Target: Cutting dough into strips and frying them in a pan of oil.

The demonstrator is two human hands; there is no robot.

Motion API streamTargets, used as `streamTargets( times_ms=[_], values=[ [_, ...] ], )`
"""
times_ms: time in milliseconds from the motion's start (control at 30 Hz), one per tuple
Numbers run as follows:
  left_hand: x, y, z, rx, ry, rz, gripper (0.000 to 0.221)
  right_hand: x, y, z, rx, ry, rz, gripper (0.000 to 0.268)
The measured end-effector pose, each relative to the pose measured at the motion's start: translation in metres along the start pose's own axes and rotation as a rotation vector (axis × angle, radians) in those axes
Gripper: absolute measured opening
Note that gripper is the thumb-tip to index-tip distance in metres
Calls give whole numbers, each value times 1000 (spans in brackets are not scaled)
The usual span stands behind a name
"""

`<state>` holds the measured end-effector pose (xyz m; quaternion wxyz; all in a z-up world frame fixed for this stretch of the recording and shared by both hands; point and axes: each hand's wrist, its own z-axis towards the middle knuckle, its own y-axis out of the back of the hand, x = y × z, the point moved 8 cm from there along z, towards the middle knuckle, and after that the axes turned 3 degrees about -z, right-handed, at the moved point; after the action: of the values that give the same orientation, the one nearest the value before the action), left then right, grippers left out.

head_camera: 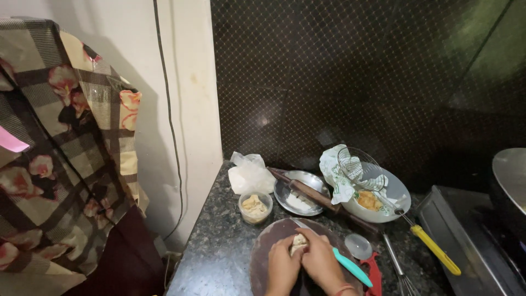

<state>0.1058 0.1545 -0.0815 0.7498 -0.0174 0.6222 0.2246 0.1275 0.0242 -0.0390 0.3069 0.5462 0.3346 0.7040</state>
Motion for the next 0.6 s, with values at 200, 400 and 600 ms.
streamTargets(
  times_ms=[200, 400, 600],
  values=[
    [-7, 5, -3, 9, -88, -4, 24, -41, 0, 10, 226, -175, 334, 31],
    [-35, 26, -11, 154, -188, 19, 37, -84, -39, 23, 254, -108, 538, 22],
    [20, 11, 1, 282, 3, -157, 54, -22, -17, 2, 148, -153, 413, 62]
  ],
)
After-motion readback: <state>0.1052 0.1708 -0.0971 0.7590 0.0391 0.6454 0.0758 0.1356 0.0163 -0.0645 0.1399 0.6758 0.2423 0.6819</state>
